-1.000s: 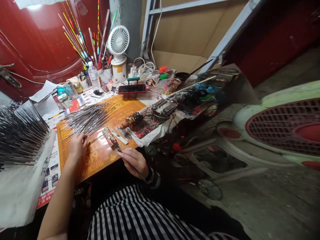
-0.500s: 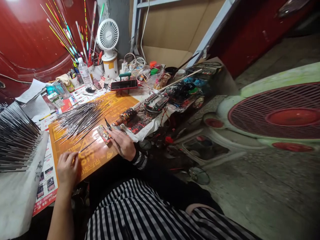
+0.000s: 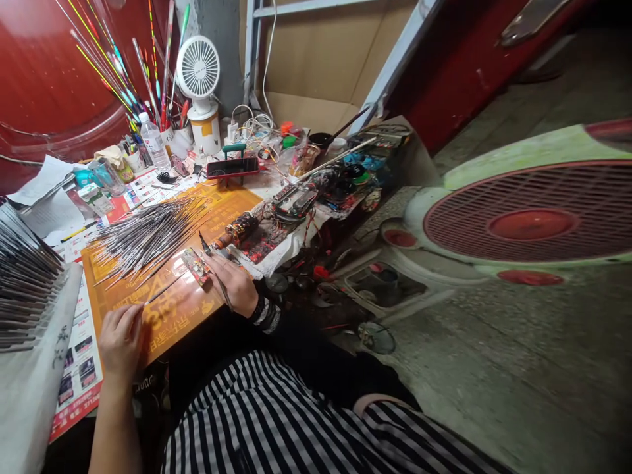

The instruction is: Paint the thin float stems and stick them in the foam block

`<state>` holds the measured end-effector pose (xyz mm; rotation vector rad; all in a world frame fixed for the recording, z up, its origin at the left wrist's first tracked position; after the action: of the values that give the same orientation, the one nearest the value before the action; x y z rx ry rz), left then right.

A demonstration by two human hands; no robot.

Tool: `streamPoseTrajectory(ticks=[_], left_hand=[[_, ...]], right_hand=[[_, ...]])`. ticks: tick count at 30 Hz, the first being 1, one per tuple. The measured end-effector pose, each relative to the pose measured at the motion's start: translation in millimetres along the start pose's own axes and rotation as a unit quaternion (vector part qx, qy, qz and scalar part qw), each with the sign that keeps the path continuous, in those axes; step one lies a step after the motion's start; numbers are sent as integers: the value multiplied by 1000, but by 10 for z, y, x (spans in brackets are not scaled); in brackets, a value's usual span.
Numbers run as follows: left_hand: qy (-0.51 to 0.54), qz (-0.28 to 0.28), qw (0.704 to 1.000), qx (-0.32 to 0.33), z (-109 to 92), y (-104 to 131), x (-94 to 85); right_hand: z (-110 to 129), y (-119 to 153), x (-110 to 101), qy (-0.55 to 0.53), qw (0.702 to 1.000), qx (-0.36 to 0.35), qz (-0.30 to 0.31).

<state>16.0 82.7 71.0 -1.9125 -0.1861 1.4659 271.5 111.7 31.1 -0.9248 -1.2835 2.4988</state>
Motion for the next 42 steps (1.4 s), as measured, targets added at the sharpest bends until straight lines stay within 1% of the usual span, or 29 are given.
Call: streamPoseTrajectory(ticks=[4, 7, 10, 12, 16, 20, 28, 31, 42], left_hand=[[15, 5, 1000, -9, 3, -21, 16], [20, 7, 1000, -12, -8, -28, 44], [18, 5, 1000, -21, -14, -16, 74], [18, 5, 999, -27, -19, -2, 98], [22, 15, 999, -43, -13, 22, 138], [23, 3, 999, -37, -36, 30, 110], [28, -19, 999, -14, -83, 33, 65], [24, -21, 999, -6, -102, 27, 64], [22, -18, 1000, 3, -125, 22, 56]], right_hand=[[-21, -14, 2, -3, 1000, 13, 1], [-8, -13, -47, -9, 1000, 13, -15], [90, 61, -171, -44, 997, -11, -58], [201, 163, -222, -80, 993, -42, -73], [397, 397, -167, -120, 987, -93, -55], [452, 512, -75, -103, 989, -98, -42], [450, 488, -58, -92, 992, -78, -27], [458, 484, -44, -81, 994, -75, -17], [436, 493, -2, -67, 996, -62, -11]])
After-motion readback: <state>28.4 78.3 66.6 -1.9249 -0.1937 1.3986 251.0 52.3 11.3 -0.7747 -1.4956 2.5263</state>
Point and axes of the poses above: each hand's wrist, its own y-axis away from the middle knuckle, its own x-axis out of the palm, z = x × y, the point moved 10 cm from there along -y, towards the middle knuckle, and after that the axes turned 1 degree about -y, right-handed, at the moved point
